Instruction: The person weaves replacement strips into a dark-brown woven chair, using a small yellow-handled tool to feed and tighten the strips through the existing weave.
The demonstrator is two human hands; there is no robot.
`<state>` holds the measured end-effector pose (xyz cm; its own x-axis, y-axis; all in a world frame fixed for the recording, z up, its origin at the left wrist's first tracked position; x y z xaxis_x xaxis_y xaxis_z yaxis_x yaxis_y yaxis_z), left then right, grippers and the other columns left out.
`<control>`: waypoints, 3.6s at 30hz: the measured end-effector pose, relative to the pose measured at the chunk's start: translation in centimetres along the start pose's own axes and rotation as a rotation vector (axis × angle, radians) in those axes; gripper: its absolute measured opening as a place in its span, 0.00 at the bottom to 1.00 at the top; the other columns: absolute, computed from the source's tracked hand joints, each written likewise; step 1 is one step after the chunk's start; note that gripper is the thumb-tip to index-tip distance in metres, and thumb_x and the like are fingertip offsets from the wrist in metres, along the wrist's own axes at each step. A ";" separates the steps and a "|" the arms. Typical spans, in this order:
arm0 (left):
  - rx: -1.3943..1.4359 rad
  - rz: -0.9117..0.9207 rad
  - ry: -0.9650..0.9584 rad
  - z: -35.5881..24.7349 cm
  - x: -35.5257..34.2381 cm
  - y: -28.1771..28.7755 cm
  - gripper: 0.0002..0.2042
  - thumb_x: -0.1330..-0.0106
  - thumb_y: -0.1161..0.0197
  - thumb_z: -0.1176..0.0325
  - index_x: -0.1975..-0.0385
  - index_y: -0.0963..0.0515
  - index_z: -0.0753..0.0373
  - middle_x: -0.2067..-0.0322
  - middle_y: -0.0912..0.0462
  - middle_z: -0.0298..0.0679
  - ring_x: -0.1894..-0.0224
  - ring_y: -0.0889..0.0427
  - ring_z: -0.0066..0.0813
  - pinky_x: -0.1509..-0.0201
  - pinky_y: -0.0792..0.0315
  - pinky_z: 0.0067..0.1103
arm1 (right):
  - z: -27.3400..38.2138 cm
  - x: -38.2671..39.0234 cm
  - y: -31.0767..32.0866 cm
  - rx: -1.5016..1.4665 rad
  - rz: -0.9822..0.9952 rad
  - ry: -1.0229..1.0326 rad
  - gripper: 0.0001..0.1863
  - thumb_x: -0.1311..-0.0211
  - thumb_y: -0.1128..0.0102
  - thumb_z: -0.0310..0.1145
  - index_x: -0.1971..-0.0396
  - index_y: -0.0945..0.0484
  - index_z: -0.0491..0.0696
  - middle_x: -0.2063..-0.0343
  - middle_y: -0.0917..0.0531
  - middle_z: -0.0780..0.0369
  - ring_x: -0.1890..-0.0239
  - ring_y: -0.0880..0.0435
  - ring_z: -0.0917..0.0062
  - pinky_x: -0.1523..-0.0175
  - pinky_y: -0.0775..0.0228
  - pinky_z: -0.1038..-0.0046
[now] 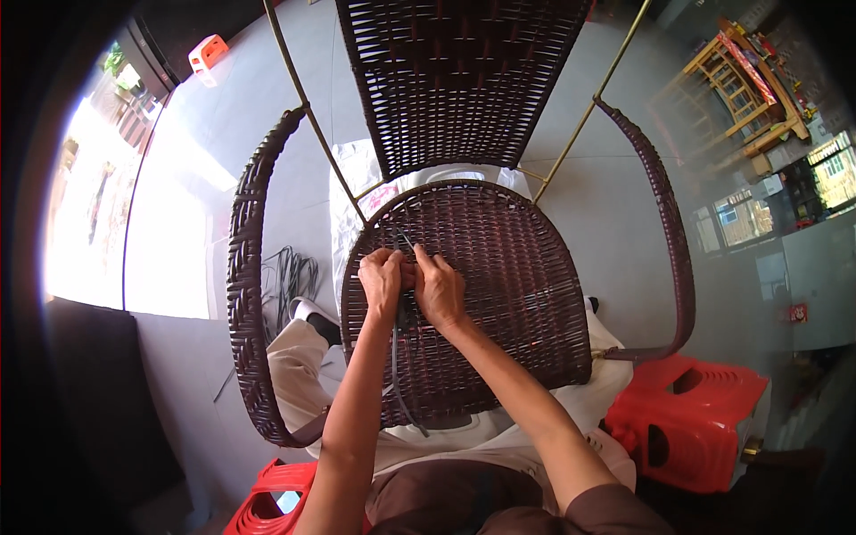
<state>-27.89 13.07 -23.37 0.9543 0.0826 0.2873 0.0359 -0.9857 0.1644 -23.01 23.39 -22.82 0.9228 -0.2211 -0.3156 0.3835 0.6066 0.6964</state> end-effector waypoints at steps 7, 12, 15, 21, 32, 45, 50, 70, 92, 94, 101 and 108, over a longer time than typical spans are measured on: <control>0.024 0.007 -0.029 0.4 -0.1 -0.1 0.08 0.41 0.44 0.72 0.73 0.25 0.72 0.84 0.22 0.42 0.86 0.23 0.25 0.84 0.29 0.19 | -0.5 0.6 -0.3 -0.064 -0.093 0.054 0.19 0.49 0.46 0.23 0.53 0.27 0.42 0.74 0.22 0.53 0.78 0.20 0.60 0.75 0.28 0.65; -0.193 -0.138 -0.287 -1.0 0.6 0.1 0.11 0.44 0.42 0.76 0.61 0.28 0.67 0.85 0.25 0.42 0.83 0.25 0.27 0.80 0.31 0.22 | -0.6 0.8 -0.4 -0.083 -0.135 0.068 0.17 0.46 0.47 0.22 0.55 0.25 0.43 0.76 0.22 0.54 0.78 0.21 0.61 0.74 0.29 0.66; -0.220 -0.077 -0.266 -0.6 -0.1 0.2 0.14 0.45 0.42 0.77 0.58 0.28 0.64 0.83 0.27 0.42 0.80 0.27 0.31 0.73 0.30 0.27 | -0.5 0.8 -0.3 -0.094 -0.141 0.059 0.16 0.45 0.47 0.23 0.55 0.25 0.43 0.76 0.22 0.54 0.78 0.21 0.61 0.74 0.29 0.66; -0.251 -0.060 -0.307 0.4 -0.5 0.1 0.14 0.45 0.42 0.78 0.57 0.24 0.64 0.78 0.26 0.44 0.78 0.26 0.33 0.72 0.31 0.28 | -0.6 0.7 -0.4 -0.069 -0.137 0.058 0.16 0.46 0.46 0.23 0.55 0.25 0.42 0.76 0.22 0.54 0.78 0.21 0.62 0.75 0.29 0.67; -0.530 -0.098 -0.494 -0.7 0.2 -0.4 0.18 0.46 0.47 0.81 0.52 0.27 0.66 0.68 0.25 0.51 0.66 0.24 0.48 0.62 0.30 0.34 | -0.7 0.8 -0.4 -0.063 -0.130 0.054 0.16 0.47 0.45 0.22 0.56 0.25 0.41 0.76 0.21 0.54 0.78 0.20 0.62 0.76 0.29 0.67; -0.366 -0.151 -0.372 -1.5 0.4 -0.4 0.12 0.46 0.46 0.81 0.60 0.30 0.69 0.76 0.24 0.49 0.71 0.21 0.45 0.67 0.29 0.32 | -0.5 0.8 -0.3 -0.064 -0.122 0.061 0.16 0.46 0.46 0.23 0.55 0.25 0.42 0.75 0.21 0.53 0.78 0.20 0.62 0.75 0.28 0.67; -0.202 -0.111 -0.364 -0.5 -0.2 -0.2 0.09 0.44 0.44 0.80 0.64 0.31 0.69 0.83 0.24 0.44 0.83 0.21 0.32 0.78 0.29 0.26 | -0.6 0.8 -0.3 -0.091 -0.131 0.055 0.16 0.46 0.46 0.23 0.55 0.25 0.42 0.77 0.22 0.54 0.79 0.21 0.62 0.76 0.30 0.67; -0.170 -0.152 -0.287 -0.2 -0.8 -0.5 0.11 0.46 0.44 0.81 0.63 0.29 0.65 0.86 0.27 0.41 0.85 0.23 0.29 0.79 0.31 0.26 | 0.9 -3.1 2.6 0.002 0.125 -0.125 0.16 0.51 0.39 0.26 0.58 0.22 0.44 0.71 0.19 0.52 0.71 0.18 0.61 0.65 0.27 0.65; -0.092 -0.104 -0.265 -0.9 -0.1 -0.6 0.12 0.44 0.43 0.80 0.60 0.26 0.69 0.87 0.27 0.38 0.83 0.24 0.23 0.78 0.30 0.21 | -1.0 -1.4 -0.6 -0.042 -0.098 0.059 0.16 0.48 0.43 0.24 0.57 0.23 0.43 0.76 0.21 0.55 0.77 0.20 0.63 0.74 0.30 0.67; -0.128 -0.101 -0.280 -0.5 -0.3 -0.5 0.12 0.44 0.44 0.80 0.58 0.25 0.69 0.85 0.26 0.39 0.83 0.24 0.22 0.78 0.30 0.21 | -1.1 -1.2 -0.7 -0.024 -0.109 0.091 0.15 0.46 0.44 0.24 0.56 0.24 0.43 0.77 0.22 0.55 0.79 0.21 0.63 0.76 0.29 0.67; -0.240 -0.116 -0.363 0.5 -1.0 -0.7 0.18 0.46 0.43 0.81 0.53 0.26 0.66 0.70 0.24 0.49 0.78 0.22 0.35 0.73 0.29 0.27 | -1.3 -1.1 -1.0 -0.007 -0.159 0.143 0.15 0.45 0.45 0.25 0.56 0.24 0.43 0.78 0.22 0.56 0.81 0.20 0.65 0.78 0.28 0.68; -0.340 -0.156 -0.491 0.5 -1.3 -1.0 0.14 0.47 0.43 0.80 0.59 0.25 0.67 0.73 0.23 0.50 0.76 0.23 0.44 0.68 0.29 0.32 | -1.1 -1.0 -0.9 -0.005 -0.149 0.135 0.16 0.46 0.45 0.25 0.56 0.25 0.43 0.77 0.22 0.55 0.81 0.20 0.64 0.77 0.27 0.68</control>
<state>-29.01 13.85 -24.40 0.9735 0.0647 -0.2192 0.1662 -0.8588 0.4846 -24.35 23.95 -23.85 0.8423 -0.2045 -0.4987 0.5150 0.5785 0.6326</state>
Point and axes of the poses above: each hand's wrist, its own x-axis away from the middle knuckle, its own y-axis out of the back of the hand, z = x × y, the point moved 3 cm from there along -x, towards the middle knuckle
